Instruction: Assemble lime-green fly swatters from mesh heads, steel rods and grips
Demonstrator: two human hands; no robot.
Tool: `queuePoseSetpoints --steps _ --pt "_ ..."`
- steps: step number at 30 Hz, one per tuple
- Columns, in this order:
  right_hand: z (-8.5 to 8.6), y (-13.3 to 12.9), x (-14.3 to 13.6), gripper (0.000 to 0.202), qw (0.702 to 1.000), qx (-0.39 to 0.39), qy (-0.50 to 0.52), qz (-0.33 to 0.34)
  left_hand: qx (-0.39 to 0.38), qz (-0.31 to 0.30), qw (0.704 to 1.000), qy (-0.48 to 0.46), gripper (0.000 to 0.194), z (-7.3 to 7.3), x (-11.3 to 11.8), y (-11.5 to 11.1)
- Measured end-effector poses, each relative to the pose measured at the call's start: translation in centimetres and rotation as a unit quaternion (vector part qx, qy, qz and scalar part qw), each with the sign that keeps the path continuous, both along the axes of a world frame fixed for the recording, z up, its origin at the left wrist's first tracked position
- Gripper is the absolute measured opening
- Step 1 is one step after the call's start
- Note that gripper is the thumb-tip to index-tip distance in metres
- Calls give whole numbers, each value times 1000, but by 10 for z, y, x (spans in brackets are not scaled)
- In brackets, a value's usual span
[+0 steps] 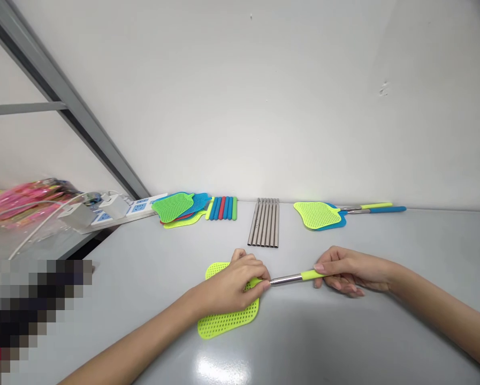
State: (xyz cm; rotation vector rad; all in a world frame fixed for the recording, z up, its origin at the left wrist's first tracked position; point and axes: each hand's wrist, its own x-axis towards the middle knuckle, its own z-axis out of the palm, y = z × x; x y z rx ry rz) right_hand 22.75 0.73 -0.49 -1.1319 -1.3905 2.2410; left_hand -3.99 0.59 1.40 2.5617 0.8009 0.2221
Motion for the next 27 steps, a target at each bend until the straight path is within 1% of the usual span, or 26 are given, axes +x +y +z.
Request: queuePoseSetpoints --steps 9,15,18,21,27 --pt "-3 1 1 28 1000 11 3 2 17 4 1000 -1 18 0 1 -1" --pt "-2 1 2 29 1000 19 14 21 42 2 999 11 18 0 1 -4" --pt "3 0 0 27 998 37 5 43 58 -7 998 19 17 2 2 -6" --pt "11 -1 -1 24 994 64 -13 88 69 -16 997 18 17 3 3 -7" --pt "26 -6 -8 26 977 123 -95 145 75 -34 996 20 18 5 8 -12"
